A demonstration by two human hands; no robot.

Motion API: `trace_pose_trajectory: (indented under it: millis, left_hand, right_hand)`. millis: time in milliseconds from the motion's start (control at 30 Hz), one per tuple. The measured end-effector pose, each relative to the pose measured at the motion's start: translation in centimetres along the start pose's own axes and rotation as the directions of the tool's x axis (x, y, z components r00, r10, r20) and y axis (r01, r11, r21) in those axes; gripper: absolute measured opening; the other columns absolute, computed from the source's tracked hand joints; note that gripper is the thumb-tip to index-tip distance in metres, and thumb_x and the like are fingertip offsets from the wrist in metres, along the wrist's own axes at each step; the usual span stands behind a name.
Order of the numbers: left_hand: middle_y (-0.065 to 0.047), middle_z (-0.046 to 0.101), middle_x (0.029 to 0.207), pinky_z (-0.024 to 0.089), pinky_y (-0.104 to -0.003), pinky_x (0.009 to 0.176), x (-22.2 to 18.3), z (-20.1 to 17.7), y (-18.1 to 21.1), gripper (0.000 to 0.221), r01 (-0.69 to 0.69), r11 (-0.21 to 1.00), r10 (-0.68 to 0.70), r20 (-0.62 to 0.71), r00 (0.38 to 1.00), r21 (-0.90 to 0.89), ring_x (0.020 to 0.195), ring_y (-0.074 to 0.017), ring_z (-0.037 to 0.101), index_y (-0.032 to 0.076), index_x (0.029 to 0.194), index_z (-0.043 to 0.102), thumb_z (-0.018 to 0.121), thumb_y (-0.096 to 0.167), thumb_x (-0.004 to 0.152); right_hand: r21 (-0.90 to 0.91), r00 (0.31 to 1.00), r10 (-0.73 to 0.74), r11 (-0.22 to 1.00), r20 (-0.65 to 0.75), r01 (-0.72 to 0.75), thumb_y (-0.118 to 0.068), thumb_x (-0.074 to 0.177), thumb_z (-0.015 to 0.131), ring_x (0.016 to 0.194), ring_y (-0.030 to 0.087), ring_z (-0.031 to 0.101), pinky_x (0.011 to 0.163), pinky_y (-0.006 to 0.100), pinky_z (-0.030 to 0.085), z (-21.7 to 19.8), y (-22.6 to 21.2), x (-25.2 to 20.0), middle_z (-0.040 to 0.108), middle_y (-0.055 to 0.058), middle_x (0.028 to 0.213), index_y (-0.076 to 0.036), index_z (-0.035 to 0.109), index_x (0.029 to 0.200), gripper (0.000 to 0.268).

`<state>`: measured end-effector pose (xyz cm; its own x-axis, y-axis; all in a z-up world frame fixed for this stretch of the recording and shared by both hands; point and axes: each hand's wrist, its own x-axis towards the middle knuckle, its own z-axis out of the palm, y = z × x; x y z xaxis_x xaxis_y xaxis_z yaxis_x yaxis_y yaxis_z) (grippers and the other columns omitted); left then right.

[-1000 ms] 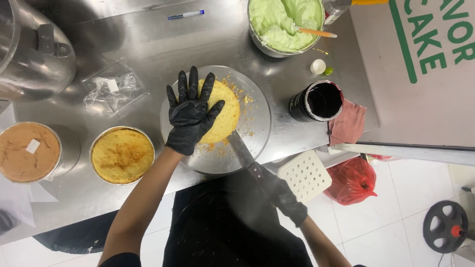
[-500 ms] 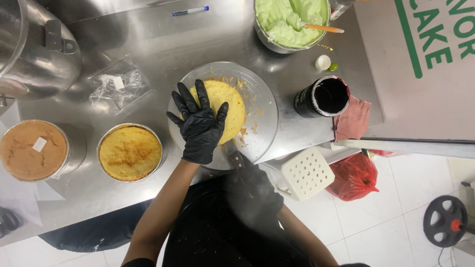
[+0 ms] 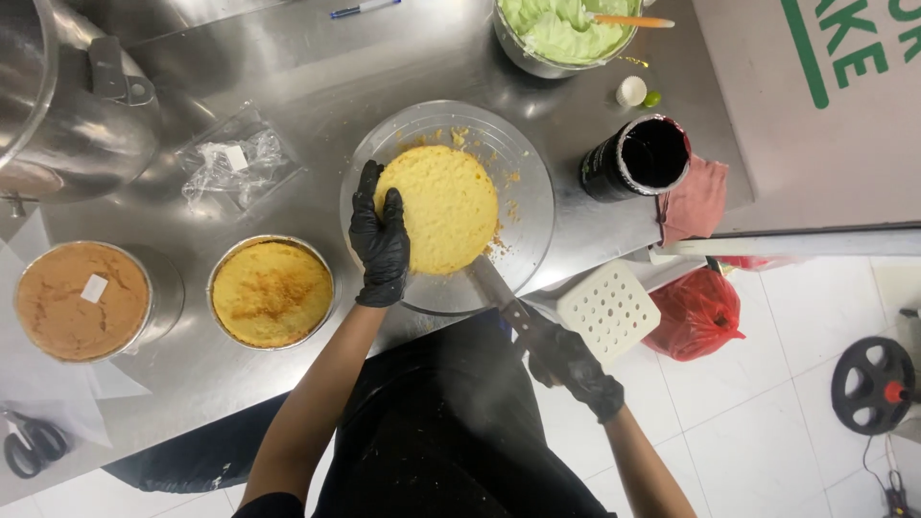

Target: The person removes baked cake layers from round pans and slices each layer horizontally with a serrated knife on a turntable, peeling parchment paper off the cut layers and setting the sliced layers aside on the stainless steel table.

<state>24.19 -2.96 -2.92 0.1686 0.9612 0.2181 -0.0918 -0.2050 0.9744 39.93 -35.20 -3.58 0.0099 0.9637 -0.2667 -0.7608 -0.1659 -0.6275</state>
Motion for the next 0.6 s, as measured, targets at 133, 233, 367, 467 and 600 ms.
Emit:
trace_pose_trajectory:
  millis: [133,233,367,467,600]
  left_hand:
    - [-0.011,0.061,0.148,0.048,-0.034,0.115,-1.1,0.0,-1.4,0.04,-0.008,0.994,0.011,-0.027,1.0,0.108,0.133,-0.0223,0.06,0.006,0.149,0.055,0.06,0.007,0.109]
    - [-0.013,0.059,0.148,0.047,-0.036,0.115,-1.0,0.7,-1.0,0.04,0.005,0.988,0.005,-0.064,0.998,0.154,0.132,-0.0237,0.058,0.005,0.149,0.053,0.058,0.008,0.109]
    - [-0.013,0.056,0.148,0.046,-0.036,0.114,-1.2,1.1,0.2,0.044,0.063,0.996,-0.054,-0.145,0.988,0.062,0.134,-0.0243,0.056,0.005,0.151,0.049,0.057,0.011,0.108]
    - [-0.014,0.058,0.151,0.045,-0.037,0.115,-1.5,1.2,-0.2,0.043,0.071,0.977,-0.039,-0.157,0.987,0.202,0.135,-0.0258,0.056,0.004,0.151,0.051,0.055,0.013,0.109]
    - [-0.016,0.055,0.156,0.031,-0.043,0.123,-2.4,2.0,0.9,0.042,0.025,0.949,0.028,-0.165,0.986,0.313,0.139,-0.0307,0.053,0.001,0.152,0.05,0.053,0.012,0.111]
  right_hand:
    - [-0.144,0.982,-0.187,0.972,0.02,0.188,-0.052,0.09,0.078,0.084,0.023,0.064,0.069,0.038,0.053,1.4,3.2,0.6,0.06,0.023,0.119,0.006,0.045,0.15,0.09]
    - [-0.678,0.974,-0.086,0.731,-0.208,-0.08,-0.052,0.096,0.06,0.081,0.024,0.065,0.071,0.038,0.054,7.2,1.7,5.5,0.072,0.016,0.12,-0.007,0.044,0.157,0.077]
    - [-0.533,0.843,0.048,0.755,-0.537,-0.382,-0.037,0.092,0.065,0.071,0.026,0.055,0.054,0.033,0.039,9.9,1.7,5.3,0.073,0.033,0.119,-0.009,0.049,0.162,0.077]
    - [0.692,0.729,0.358,0.688,-0.584,0.217,-0.014,0.109,0.056,0.11,0.037,0.069,0.081,0.048,0.055,13.5,-1.3,2.7,0.051,0.027,0.152,0.014,0.039,0.152,0.054]
    - [-0.319,0.952,-0.302,0.899,0.046,0.3,-0.031,0.099,0.072,0.11,0.028,0.067,0.082,0.035,0.055,2.6,7.7,4.6,0.044,0.026,0.166,0.008,0.061,0.142,0.06]
